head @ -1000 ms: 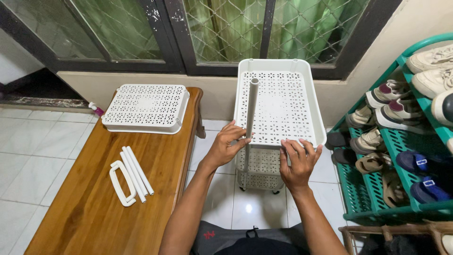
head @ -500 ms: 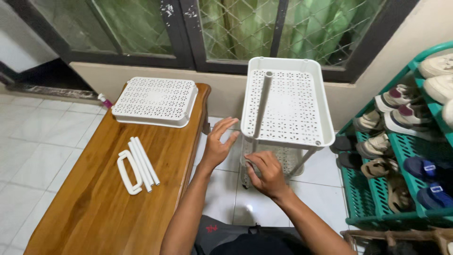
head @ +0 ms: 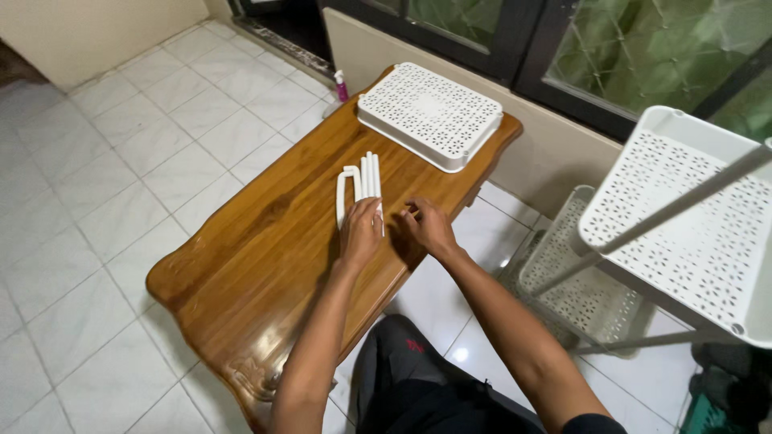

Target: The person assembles a white plastic shoe rack by inserting vertical poles into the base tray and stacking additional perforated trays on top. They handle the trays and poles by hand, aligning and securing each layer to build a multi-tiered structure.

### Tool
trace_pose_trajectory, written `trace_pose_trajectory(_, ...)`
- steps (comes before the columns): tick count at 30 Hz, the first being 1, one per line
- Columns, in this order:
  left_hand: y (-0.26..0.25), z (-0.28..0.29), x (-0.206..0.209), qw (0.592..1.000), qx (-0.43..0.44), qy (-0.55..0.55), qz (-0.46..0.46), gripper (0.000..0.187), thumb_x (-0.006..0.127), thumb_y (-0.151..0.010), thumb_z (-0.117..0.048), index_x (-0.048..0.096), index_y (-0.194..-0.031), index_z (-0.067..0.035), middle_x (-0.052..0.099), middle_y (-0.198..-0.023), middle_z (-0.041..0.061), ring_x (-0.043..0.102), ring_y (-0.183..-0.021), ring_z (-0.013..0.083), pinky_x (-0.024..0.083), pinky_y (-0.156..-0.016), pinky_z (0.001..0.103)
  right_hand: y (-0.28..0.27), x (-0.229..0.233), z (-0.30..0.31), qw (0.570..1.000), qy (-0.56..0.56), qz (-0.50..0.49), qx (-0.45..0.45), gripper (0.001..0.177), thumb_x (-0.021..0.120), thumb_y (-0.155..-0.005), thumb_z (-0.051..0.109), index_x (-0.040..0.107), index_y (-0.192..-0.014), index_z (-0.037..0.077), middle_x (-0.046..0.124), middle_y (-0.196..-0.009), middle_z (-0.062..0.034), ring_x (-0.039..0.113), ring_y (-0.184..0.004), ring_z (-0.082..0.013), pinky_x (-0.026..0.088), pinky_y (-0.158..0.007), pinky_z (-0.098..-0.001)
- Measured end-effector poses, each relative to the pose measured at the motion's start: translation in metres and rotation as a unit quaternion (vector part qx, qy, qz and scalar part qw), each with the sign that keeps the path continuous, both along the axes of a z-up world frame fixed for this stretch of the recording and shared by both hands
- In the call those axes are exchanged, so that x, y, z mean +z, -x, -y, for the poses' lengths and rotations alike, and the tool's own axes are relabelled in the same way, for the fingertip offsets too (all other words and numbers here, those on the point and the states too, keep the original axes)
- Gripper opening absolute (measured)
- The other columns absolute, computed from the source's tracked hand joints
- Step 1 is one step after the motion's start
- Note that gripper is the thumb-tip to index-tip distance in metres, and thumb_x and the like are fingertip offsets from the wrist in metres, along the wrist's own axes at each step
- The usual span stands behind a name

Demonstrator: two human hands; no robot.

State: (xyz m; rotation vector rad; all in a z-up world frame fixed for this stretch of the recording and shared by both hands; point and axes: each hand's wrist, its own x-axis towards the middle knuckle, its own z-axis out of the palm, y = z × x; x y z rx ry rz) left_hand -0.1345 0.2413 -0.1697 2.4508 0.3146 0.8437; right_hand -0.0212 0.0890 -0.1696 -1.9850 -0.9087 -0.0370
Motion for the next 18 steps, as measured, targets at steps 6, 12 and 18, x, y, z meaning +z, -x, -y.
trace_pose_trajectory(6,0.030,-0.016,-0.045,0.992,0.006,-0.104,-0.072,0.044,0.053,-0.100,-0.015,0.056,-0.142,0.000,0.051,-0.151,0.017,0.038,-0.144,0.0383,0.030,-0.118,0.051,0.000,-0.056,-0.054,0.986,0.089,-0.137,-0.015,0.037,0.078,-0.086,0.036,0.071,-0.107,0.006,0.076,-0.098,-0.0130,0.075,-0.092,-0.0285,0.058,-0.083,-0.0388)
trace_pose_trajectory(12,0.038,-0.010,-0.055,0.986,0.009,-0.139,-0.088,0.047,0.052,-0.101,-0.019,0.053,-0.145,-0.003,0.048,-0.155,0.015,0.035,-0.148,0.0348,0.024,-0.121,0.052,-0.001,-0.054,-0.067,0.975,0.148,-0.156,-0.059,0.040,0.080,-0.080,0.042,0.071,-0.102,0.010,0.077,-0.099,-0.0104,0.074,-0.095,-0.0301,0.057,-0.084,-0.0416)
trace_pose_trajectory(18,0.042,-0.004,-0.046,0.984,0.006,-0.144,-0.110,0.053,0.053,-0.094,-0.015,0.052,-0.145,0.001,0.047,-0.155,0.015,0.035,-0.148,0.0318,0.019,-0.123,0.053,-0.001,-0.041,-0.073,0.959,0.210,-0.173,-0.086,0.040,0.080,-0.079,0.044,0.072,-0.102,0.012,0.076,-0.098,-0.0133,0.073,-0.096,-0.0327,0.056,-0.084,-0.0438)
